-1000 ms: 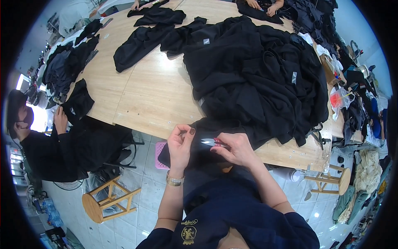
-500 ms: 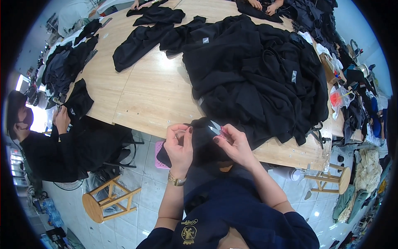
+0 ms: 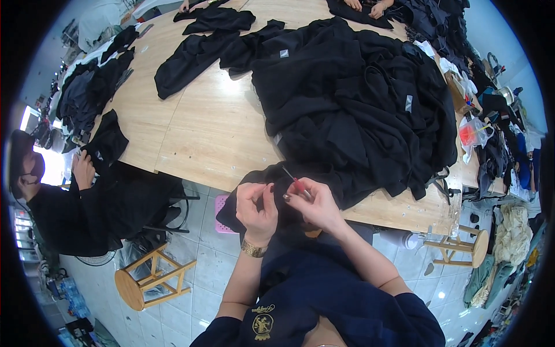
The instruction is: Trimming loose threads and small fabric sections from black garments using thread snips.
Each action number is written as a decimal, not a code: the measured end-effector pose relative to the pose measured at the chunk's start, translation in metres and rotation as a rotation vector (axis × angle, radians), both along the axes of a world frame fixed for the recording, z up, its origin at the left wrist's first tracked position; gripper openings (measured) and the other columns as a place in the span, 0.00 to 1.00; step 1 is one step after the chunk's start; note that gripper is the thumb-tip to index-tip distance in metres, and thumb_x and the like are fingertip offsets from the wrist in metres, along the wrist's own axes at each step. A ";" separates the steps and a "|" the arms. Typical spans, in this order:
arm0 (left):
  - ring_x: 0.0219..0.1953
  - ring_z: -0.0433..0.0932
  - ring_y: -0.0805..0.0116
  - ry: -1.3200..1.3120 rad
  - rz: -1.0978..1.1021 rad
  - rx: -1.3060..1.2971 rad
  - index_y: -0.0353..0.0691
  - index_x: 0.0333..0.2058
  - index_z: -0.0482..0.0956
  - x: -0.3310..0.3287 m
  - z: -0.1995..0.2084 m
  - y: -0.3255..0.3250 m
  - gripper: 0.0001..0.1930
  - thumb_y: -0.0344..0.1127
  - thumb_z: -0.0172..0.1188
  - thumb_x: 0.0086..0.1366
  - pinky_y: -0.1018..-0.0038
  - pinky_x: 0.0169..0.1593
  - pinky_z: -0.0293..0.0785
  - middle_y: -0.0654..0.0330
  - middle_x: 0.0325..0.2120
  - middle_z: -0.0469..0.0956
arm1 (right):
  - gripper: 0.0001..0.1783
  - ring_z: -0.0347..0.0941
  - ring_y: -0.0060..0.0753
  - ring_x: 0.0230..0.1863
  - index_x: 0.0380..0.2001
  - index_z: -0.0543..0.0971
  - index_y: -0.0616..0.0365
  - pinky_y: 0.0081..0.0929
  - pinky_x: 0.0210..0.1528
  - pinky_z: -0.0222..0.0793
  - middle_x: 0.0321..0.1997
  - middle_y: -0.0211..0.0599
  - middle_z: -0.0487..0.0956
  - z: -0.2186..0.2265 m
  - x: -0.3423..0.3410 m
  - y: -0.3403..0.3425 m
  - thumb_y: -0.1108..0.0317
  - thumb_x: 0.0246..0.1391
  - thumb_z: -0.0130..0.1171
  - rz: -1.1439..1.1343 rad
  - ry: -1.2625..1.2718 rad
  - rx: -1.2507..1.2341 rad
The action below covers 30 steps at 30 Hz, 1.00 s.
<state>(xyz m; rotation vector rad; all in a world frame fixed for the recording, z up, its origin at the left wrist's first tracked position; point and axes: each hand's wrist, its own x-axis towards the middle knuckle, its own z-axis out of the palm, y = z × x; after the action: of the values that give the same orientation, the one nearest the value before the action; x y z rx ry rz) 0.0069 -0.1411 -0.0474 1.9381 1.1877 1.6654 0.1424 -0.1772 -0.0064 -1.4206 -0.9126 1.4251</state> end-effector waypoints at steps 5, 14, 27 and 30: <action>0.28 0.76 0.75 0.047 0.005 0.050 0.32 0.36 0.67 0.000 -0.006 0.001 0.10 0.20 0.58 0.58 0.83 0.33 0.71 0.55 0.30 0.73 | 0.06 0.59 0.10 0.15 0.30 0.76 0.61 0.14 0.17 0.53 0.14 0.20 0.69 -0.004 0.001 0.000 0.71 0.48 0.56 -0.015 0.010 -0.025; 0.28 0.77 0.69 0.174 0.000 0.119 0.34 0.38 0.66 0.000 -0.003 0.004 0.12 0.20 0.59 0.57 0.79 0.34 0.72 0.54 0.29 0.73 | 0.09 0.65 0.19 0.15 0.31 0.76 0.63 0.19 0.19 0.61 0.18 0.37 0.73 -0.016 -0.013 -0.011 0.75 0.44 0.59 -0.100 -0.466 0.489; 0.24 0.71 0.73 0.079 0.067 0.105 0.35 0.41 0.62 0.003 -0.014 0.006 0.16 0.23 0.59 0.58 0.80 0.36 0.67 0.59 0.22 0.74 | 0.05 0.60 0.11 0.11 0.28 0.77 0.63 0.14 0.13 0.54 0.15 0.23 0.71 -0.009 -0.004 -0.007 0.73 0.51 0.54 -0.125 -0.081 0.196; 0.25 0.70 0.66 0.107 0.049 0.156 0.36 0.39 0.65 0.003 -0.013 0.006 0.17 0.23 0.63 0.54 0.74 0.37 0.67 0.59 0.21 0.74 | 0.07 0.61 0.14 0.08 0.27 0.77 0.64 0.16 0.11 0.54 0.11 0.25 0.70 0.000 -0.005 -0.006 0.70 0.51 0.55 -0.073 -0.040 0.027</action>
<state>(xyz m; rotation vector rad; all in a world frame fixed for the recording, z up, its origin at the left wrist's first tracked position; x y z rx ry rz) 0.0103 -0.1351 -0.0601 2.1321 1.1840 1.7466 0.1376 -0.1829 -0.0062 -1.4528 -0.8932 1.3300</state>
